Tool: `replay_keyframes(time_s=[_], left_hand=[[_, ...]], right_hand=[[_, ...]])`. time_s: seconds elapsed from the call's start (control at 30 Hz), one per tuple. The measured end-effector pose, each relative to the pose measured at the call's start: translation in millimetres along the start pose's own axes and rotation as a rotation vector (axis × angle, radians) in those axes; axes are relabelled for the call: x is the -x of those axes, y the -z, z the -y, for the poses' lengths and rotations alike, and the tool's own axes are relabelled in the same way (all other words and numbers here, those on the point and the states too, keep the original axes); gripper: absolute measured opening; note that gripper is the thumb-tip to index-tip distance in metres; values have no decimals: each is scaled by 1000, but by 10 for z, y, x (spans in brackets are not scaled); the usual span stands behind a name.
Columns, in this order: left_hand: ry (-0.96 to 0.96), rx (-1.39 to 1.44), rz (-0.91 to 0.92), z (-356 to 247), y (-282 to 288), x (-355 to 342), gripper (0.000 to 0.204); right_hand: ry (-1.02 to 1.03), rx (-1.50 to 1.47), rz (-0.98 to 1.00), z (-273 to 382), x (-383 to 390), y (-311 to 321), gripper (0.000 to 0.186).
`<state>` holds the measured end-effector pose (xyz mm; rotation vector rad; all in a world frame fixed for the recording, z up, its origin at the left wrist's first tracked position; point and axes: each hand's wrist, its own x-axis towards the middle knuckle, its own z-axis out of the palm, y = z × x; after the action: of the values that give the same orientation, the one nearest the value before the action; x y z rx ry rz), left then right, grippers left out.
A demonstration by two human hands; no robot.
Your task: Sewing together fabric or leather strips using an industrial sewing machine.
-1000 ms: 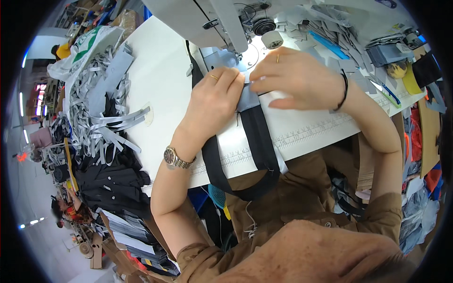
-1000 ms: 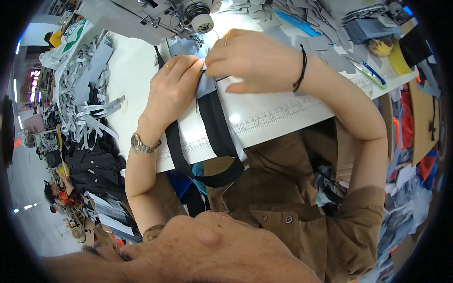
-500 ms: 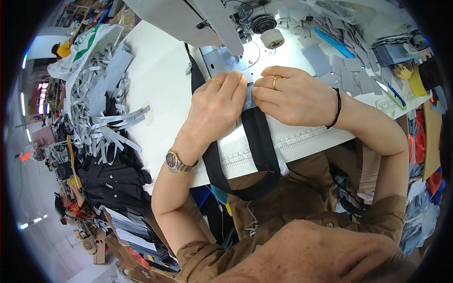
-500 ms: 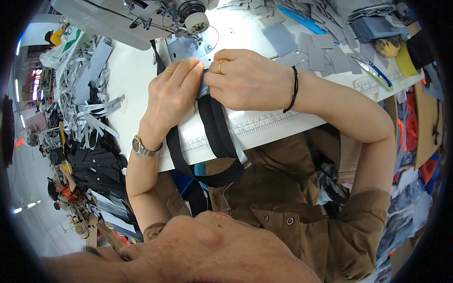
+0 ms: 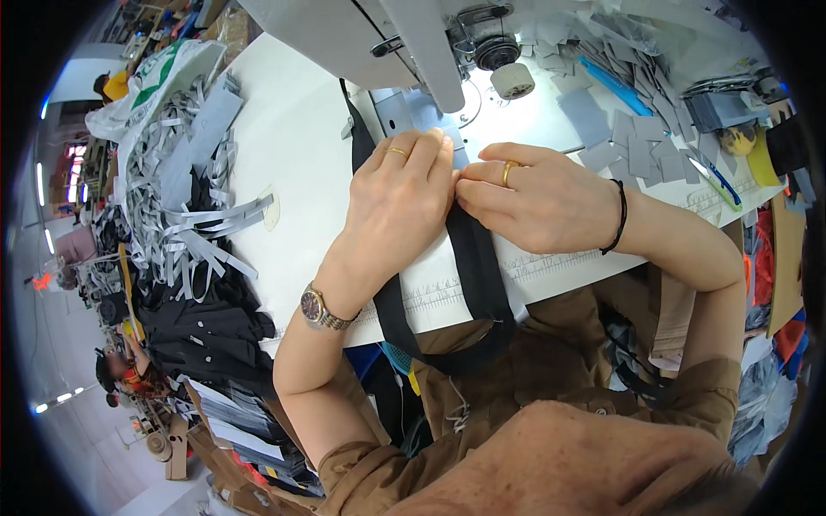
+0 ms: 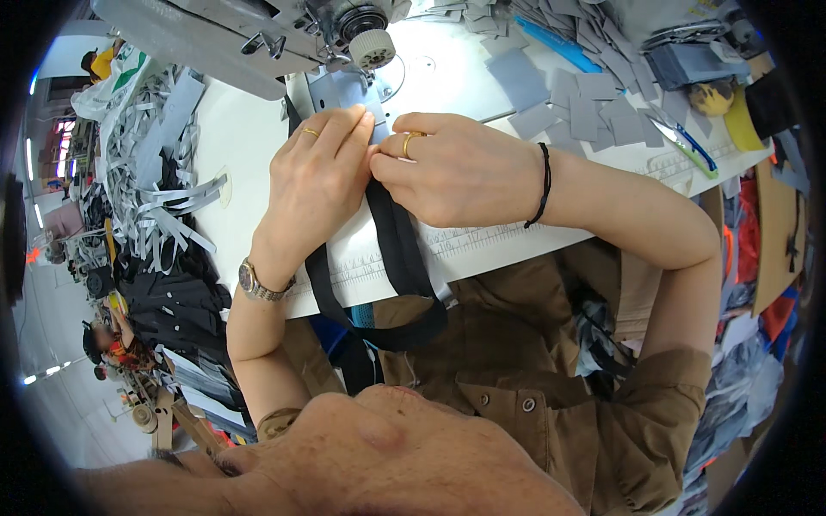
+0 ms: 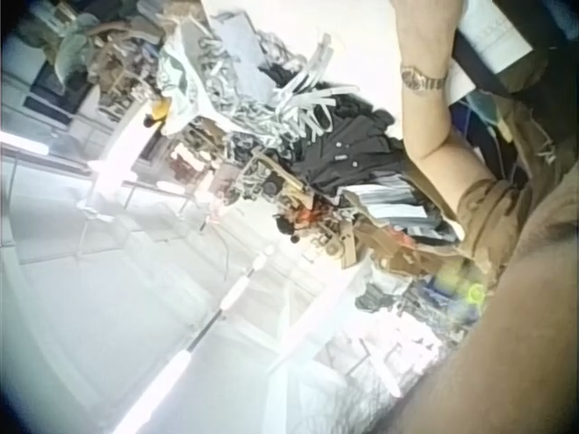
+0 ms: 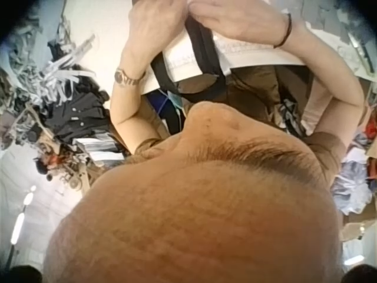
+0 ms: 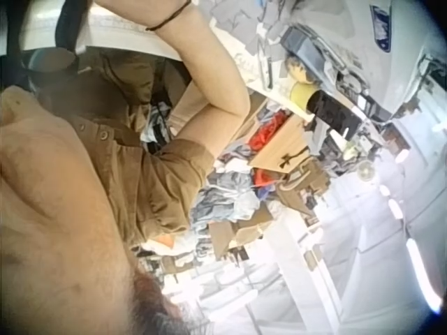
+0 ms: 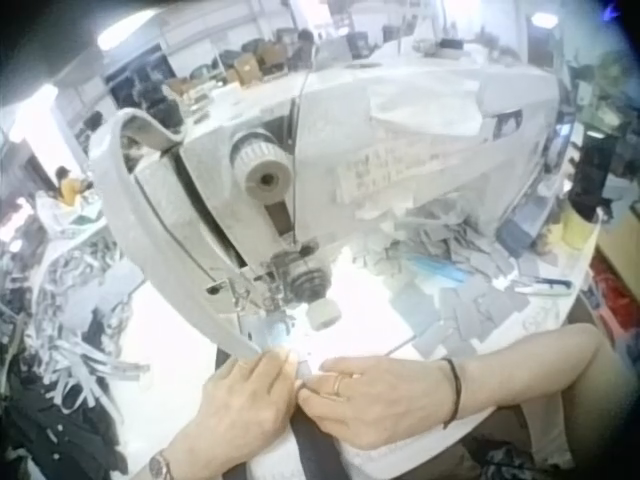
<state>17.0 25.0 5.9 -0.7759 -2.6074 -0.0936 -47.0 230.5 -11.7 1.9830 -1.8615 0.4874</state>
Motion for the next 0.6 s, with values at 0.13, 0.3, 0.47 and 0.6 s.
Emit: replay_keyframes(time_s=[0.13, 0.3, 0.47, 0.6], left_hand=[[31, -1, 1, 67, -28, -32, 32], [59, -27, -64, 212, -134, -58, 28], [126, -44, -37, 317, -244, -59, 30], [189, -51, -53, 327, -314, -47, 30]], right_hand=[[-45, -25, 24, 18, -20, 9, 28], [-72, 24, 75, -45, -15, -3, 31], [-214, -41, -22, -148, -29, -102, 30], [-221, -6, -92, -222, -44, -140, 32]])
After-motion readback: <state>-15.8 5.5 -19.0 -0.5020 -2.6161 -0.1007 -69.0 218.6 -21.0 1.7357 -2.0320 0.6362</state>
